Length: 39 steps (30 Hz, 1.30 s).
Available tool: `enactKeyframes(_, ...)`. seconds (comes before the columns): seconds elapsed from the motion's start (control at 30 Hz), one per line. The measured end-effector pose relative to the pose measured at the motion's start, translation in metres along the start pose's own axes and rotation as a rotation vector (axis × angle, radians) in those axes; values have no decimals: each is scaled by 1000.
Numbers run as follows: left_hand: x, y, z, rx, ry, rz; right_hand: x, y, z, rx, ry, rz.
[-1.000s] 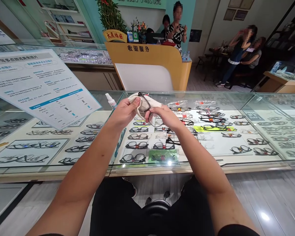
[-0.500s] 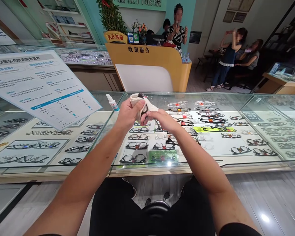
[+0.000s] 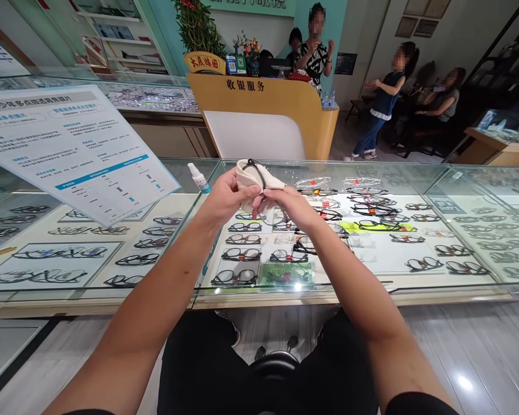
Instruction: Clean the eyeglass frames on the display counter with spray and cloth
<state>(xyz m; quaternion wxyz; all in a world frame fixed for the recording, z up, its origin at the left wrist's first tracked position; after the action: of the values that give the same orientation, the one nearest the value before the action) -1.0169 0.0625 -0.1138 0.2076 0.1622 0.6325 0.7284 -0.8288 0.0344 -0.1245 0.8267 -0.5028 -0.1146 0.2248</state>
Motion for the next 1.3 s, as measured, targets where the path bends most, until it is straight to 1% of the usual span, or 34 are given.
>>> enactKeyframes(0.13,-12,-5,2,-44,147,-58,-9,6,-1,27,-43,19)
enactKeyframes(0.2,-11,-6,4,-62,201,-87,-11,3,-2,30,-58,-14)
enactKeyframes(0.23,-9,-6,5,-70,209,-99,-10,1,-2,33,-60,-32)
enactKeyframes(0.3,-4,-5,7,-65,161,-117,-7,-5,-3,33,-48,-57)
enactKeyframes(0.4,0,0,6,-27,34,-142,1,-11,-2,29,0,-76)
enactKeyframes(0.47,-3,4,4,-24,7,-169,4,-11,-1,37,24,-72)
enactKeyframes(0.53,-8,6,1,-48,19,-187,2,-8,1,48,21,-47)
enactKeyframes(0.6,-15,5,-1,-66,43,-186,-3,-4,2,54,-6,-9)
enactKeyframes(0.67,-18,2,-1,-70,94,-192,-10,0,2,70,-39,19)
enactKeyframes(0.8,-15,-6,4,-72,255,-245,-17,5,1,105,-54,22)
enactKeyframes(0.87,-12,-8,8,-43,274,-268,-16,7,0,108,-41,8)
enactKeyframes(0.93,-10,-8,12,-15,268,-301,-11,9,0,110,-8,-24)
enactKeyframes(1.0,-8,-8,16,-18,283,-340,-3,11,0,135,80,-81)
enactKeyframes(1.13,0,-11,19,-20,302,-322,13,8,1,312,311,-230)
enactKeyframes(1.2,4,-14,18,12,261,-252,17,5,1,373,360,-265)
enactKeyframes(1.3,1,-17,15,54,119,-155,18,4,1,348,363,-262)
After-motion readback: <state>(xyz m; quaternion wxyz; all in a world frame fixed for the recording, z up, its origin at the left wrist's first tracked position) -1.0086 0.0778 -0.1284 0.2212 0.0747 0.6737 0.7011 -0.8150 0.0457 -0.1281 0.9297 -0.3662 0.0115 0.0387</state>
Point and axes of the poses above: each hand's wrist, its own z-axis towards the middle knuckle, its own x-axis out of the back of the hand, y = z × x, the point moved 1 cm from there along z, towards the middle knuckle, and after that the axes turned 12 degrees about x, right-handed, at the moved point
